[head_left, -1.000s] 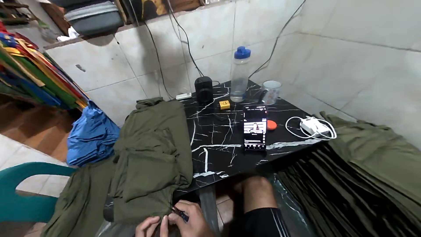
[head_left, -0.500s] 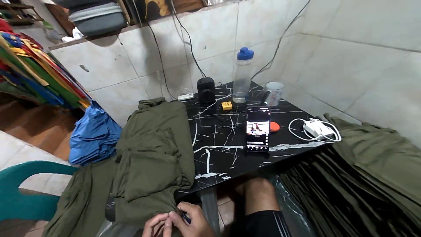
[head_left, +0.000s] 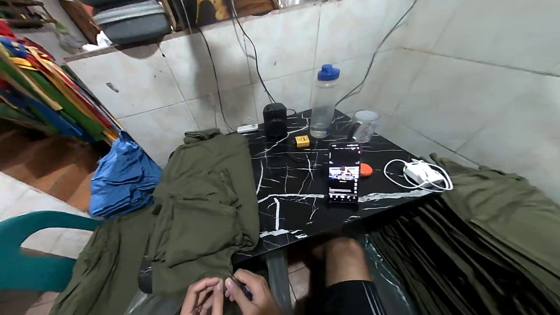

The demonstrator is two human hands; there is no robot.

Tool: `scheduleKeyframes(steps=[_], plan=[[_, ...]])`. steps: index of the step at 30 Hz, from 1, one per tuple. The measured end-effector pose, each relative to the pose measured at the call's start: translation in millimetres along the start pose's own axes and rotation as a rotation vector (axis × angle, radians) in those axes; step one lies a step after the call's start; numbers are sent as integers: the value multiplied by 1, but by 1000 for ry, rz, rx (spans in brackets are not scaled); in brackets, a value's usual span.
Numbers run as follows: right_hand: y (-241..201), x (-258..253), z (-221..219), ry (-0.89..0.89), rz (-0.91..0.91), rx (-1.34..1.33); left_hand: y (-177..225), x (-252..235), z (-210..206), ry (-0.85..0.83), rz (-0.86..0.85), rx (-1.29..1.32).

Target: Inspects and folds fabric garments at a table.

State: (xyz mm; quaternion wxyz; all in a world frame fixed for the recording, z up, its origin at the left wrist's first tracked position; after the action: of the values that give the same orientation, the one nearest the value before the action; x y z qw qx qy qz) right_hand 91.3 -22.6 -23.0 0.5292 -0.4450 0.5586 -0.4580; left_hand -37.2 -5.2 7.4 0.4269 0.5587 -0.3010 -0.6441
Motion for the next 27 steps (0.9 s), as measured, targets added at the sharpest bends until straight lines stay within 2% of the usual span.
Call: scheduleKeyframes(steps=[5, 9, 14, 19, 23, 27], plan=[[-2, 1, 0, 93, 17, -7, 0, 7, -2, -2, 22, 36], [-4, 2, -3, 55, 28, 3, -5, 6, 0, 34, 47, 41], [-4, 1, -6, -14, 21, 143, -7, -4, 5, 43, 44, 31], [-6, 2, -1, 45, -111, 226, -9, -4, 5, 44, 64, 42], [2, 0, 0, 52, -63, 0, -5, -1, 1, 9, 33, -16], [-3, -2, 2, 23, -60, -146, -4, 0, 7, -150, 16, -39]])
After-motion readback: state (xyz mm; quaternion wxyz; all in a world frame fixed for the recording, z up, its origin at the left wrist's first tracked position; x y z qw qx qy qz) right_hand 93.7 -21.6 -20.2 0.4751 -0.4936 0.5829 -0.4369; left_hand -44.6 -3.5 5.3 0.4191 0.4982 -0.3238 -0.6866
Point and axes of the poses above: each hand's wrist, its own x-axis away from the middle knuckle, its own z-axis out of the back of the hand, y = z × x, the point moved 1 cm from there along -x, towards the middle knuckle, and after that the axes turned 4 degrees about -x, right-handed, at the moved point
